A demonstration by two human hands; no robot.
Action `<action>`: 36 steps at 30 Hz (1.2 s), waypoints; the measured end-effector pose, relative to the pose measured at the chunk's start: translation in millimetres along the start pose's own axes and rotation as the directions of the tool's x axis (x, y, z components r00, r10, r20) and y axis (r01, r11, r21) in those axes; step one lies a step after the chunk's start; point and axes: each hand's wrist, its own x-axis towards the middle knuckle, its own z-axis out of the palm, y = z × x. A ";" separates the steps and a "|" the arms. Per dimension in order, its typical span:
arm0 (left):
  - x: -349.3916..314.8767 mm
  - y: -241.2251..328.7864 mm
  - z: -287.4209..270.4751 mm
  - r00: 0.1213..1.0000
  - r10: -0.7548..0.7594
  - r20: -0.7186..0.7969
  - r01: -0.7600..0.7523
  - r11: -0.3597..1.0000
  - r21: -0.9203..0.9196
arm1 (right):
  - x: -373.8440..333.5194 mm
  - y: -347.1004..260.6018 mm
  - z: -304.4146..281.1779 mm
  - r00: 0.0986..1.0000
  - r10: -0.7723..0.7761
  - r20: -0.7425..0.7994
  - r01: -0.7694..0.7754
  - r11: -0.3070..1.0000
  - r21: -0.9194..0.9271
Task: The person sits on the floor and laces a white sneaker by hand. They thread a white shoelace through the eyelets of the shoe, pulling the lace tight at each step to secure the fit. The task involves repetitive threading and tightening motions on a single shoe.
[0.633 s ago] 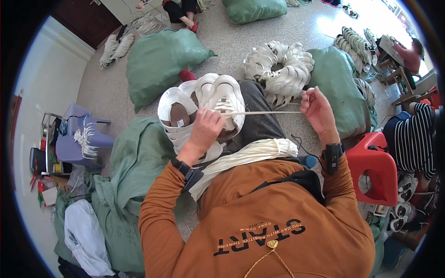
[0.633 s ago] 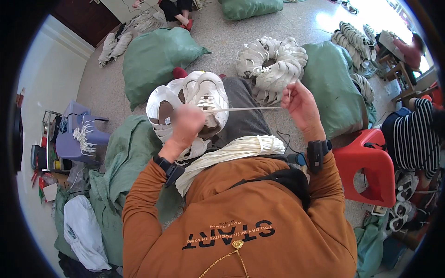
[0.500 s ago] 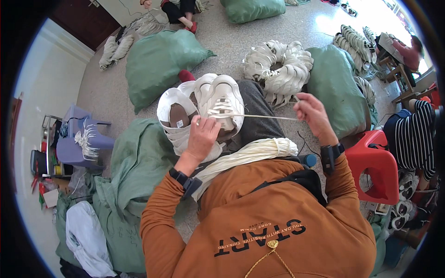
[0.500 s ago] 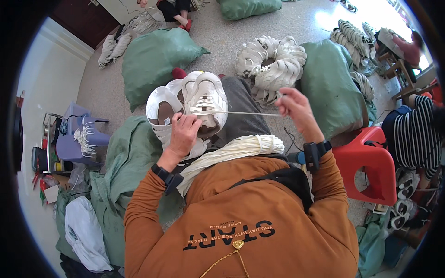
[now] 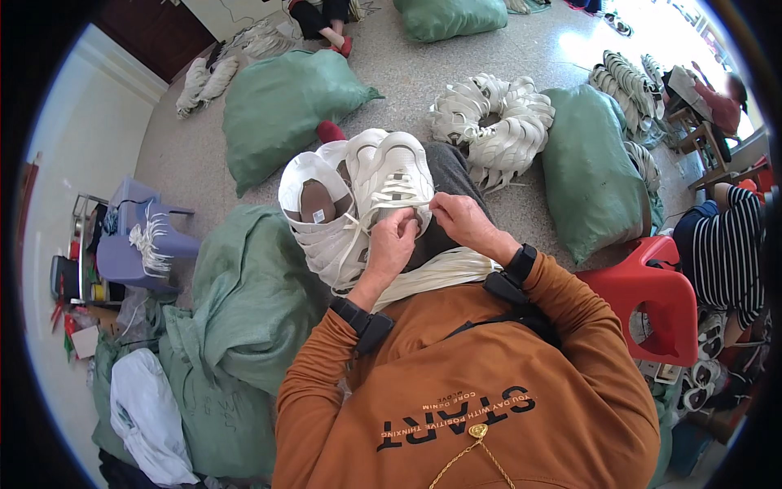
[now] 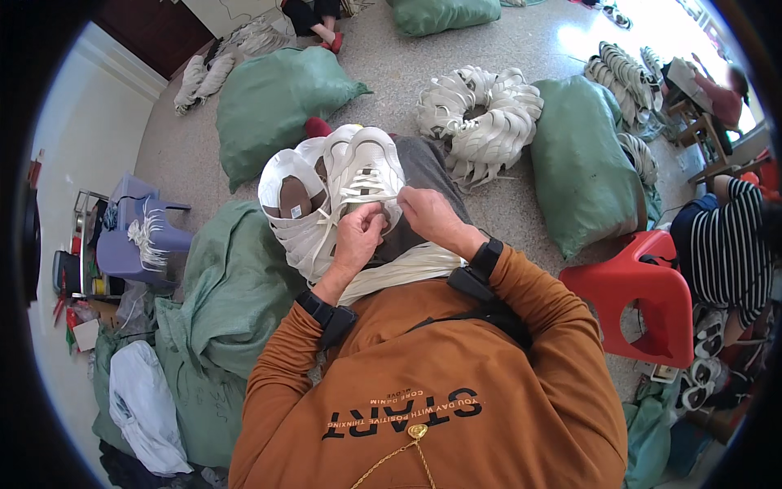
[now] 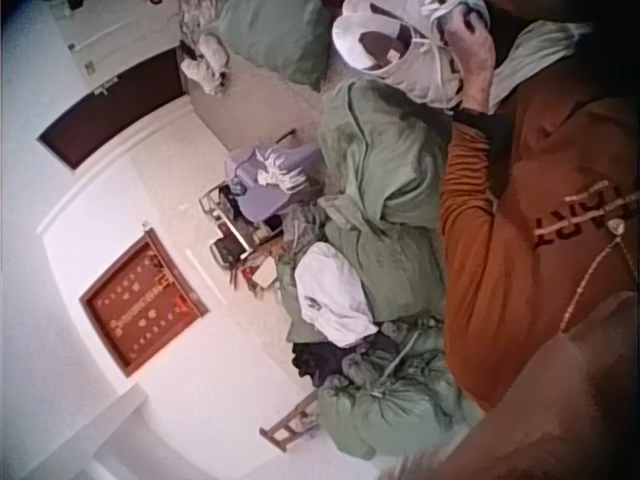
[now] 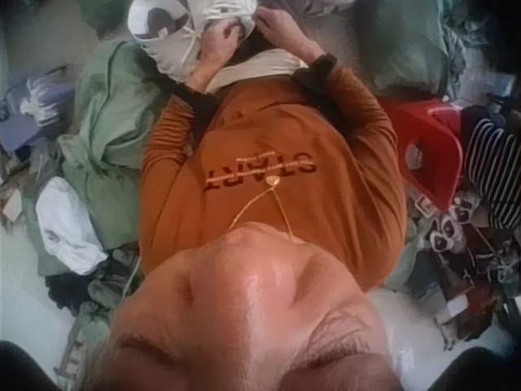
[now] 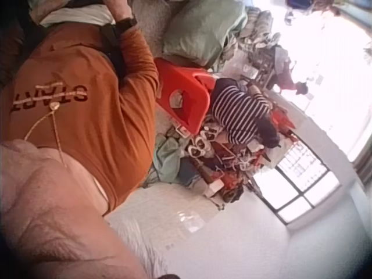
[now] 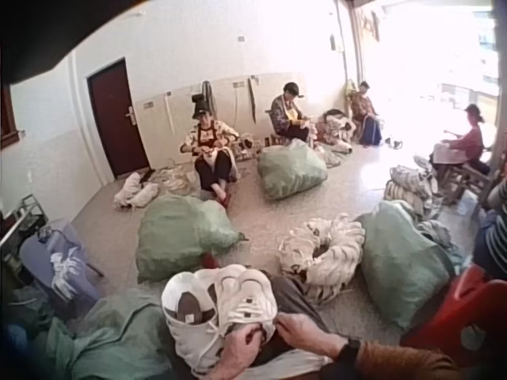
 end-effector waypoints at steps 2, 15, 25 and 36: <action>-1.2 -0.7 3.5 1.000 0.009 -0.029 -0.010 1.000 -0.014 | -0.7 0.7 2.5 0.999 -0.033 -0.025 0.031 0.995 -0.091; 3.0 5.3 4.9 0.996 -0.074 -0.050 0.067 0.988 -0.139 | 4.2 -5.9 1.0 0.999 -0.040 0.026 0.044 0.979 -0.198; 4.7 19.0 -2.0 0.988 -0.132 0.076 0.143 0.976 -0.166 | -5.3 -1.9 16.2 0.985 0.160 -0.060 -0.149 0.976 0.161; 16.7 4.2 -33.3 0.987 0.032 0.160 -0.059 0.984 0.168 | 7.4 -2.7 15.1 0.998 -0.054 0.041 0.055 0.998 -0.029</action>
